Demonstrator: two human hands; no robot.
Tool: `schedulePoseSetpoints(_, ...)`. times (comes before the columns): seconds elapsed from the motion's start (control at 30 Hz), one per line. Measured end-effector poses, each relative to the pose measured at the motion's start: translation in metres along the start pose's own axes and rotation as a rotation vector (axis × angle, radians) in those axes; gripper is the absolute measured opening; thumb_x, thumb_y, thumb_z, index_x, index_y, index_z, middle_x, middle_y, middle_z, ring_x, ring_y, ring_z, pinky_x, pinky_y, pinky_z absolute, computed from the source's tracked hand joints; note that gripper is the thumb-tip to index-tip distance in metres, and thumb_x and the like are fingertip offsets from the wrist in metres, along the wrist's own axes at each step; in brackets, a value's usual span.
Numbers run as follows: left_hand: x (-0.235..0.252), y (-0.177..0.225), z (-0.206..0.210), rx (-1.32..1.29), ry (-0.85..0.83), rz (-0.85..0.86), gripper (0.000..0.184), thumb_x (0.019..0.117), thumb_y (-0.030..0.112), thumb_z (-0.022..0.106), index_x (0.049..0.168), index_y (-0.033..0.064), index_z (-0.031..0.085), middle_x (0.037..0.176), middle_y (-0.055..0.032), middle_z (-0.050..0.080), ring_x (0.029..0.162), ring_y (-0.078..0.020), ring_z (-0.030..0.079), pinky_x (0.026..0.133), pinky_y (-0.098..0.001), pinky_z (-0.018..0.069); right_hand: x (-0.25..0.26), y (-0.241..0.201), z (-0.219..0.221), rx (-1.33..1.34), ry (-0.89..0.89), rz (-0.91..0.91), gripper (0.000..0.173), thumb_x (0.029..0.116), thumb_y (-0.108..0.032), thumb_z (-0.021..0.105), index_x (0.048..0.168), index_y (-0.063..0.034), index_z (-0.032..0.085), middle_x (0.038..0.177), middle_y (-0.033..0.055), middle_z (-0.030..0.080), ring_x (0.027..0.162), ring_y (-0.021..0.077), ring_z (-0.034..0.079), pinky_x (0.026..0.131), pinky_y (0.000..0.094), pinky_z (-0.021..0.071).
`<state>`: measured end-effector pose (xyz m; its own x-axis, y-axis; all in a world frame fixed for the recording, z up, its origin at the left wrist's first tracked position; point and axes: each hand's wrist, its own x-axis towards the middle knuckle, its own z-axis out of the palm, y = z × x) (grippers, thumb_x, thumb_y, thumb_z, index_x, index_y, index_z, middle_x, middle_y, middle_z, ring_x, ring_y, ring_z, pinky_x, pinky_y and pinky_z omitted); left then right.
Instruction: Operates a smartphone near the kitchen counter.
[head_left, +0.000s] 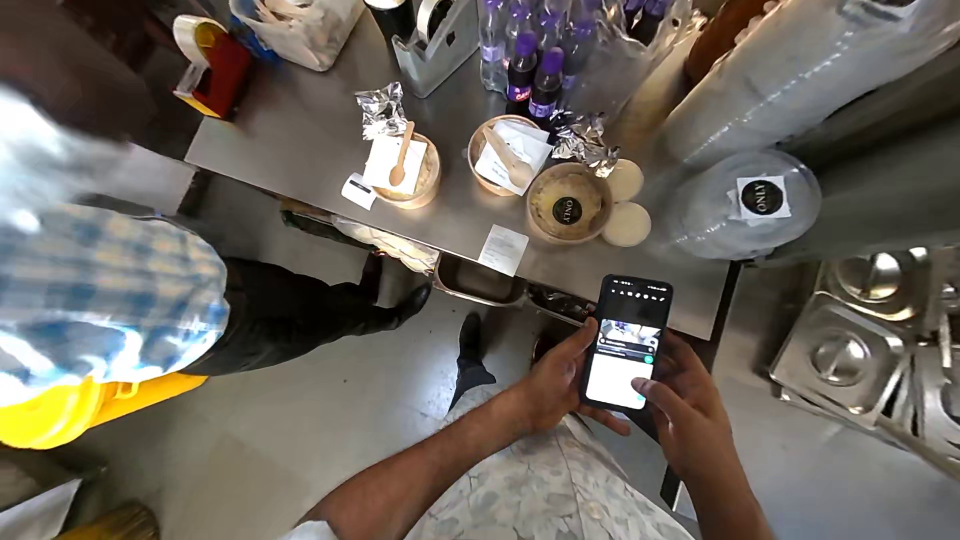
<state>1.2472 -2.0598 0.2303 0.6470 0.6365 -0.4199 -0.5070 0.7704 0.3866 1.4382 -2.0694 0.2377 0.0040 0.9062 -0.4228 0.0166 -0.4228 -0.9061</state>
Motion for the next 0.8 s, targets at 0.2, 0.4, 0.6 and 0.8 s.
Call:
schedulePoseSetpoints(0.2, 0.002, -0.006, -0.001, -0.028, 0.017, -0.013, 0.07, 0.1067, 0.061, 0.017, 0.147, 0.0106, 0.045, 0.131, -0.0189, 0.062, 0.111, -0.0336, 0.067, 0.083, -0.0508, 0.0609, -0.001, 0.006, -0.003, 0.01, -0.01, 0.014, 0.069, 0.0767, -0.01, 0.063, 0.144, -0.0082, 0.048, 0.115, 0.0083, 0.07, 0.098, 0.0171, 0.071, 0.077, 0.0317, 0.0618)
schedulePoseSetpoints(0.4, 0.003, -0.012, 0.002, -0.032, 0.028, -0.002, 0.068, 0.1066, 0.061, 0.018, 0.15, 0.0135, 0.042, 0.134, -0.0177, 0.061, 0.113, -0.0335, 0.067, 0.083, -0.0516, 0.0608, -0.001, 0.01, -0.009, 0.013, -0.021, 0.004, 0.07, 0.0773, -0.01, 0.062, 0.145, -0.007, 0.046, 0.117, 0.0097, 0.07, 0.099, 0.0181, 0.071, 0.078, 0.0328, 0.062)
schedulePoseSetpoints(0.6, 0.004, -0.014, 0.007, -0.005, 0.023, 0.001, 0.069, 0.1068, 0.061, 0.017, 0.149, 0.0133, 0.043, 0.133, -0.0177, 0.061, 0.112, -0.0331, 0.067, 0.082, -0.0507, 0.0609, -0.004, 0.011, -0.013, 0.01, -0.013, -0.011, 0.07, 0.0764, -0.01, 0.062, 0.145, -0.0076, 0.046, 0.117, 0.0091, 0.069, 0.099, 0.0174, 0.071, 0.077, 0.0321, 0.0618)
schedulePoseSetpoints(0.8, 0.0, -0.014, 0.01, -0.002, 0.017, -0.002, 0.068, 0.1069, 0.06, 0.017, 0.148, 0.0126, 0.043, 0.131, -0.0172, 0.063, 0.111, -0.0321, 0.068, 0.082, -0.0496, 0.0612, -0.009, 0.011, -0.012, 0.019, -0.004, -0.02, 0.071, 0.076, -0.01, 0.062, 0.145, -0.0071, 0.046, 0.114, 0.009, 0.07, 0.096, 0.0164, 0.071, 0.077, 0.0312, 0.0615)
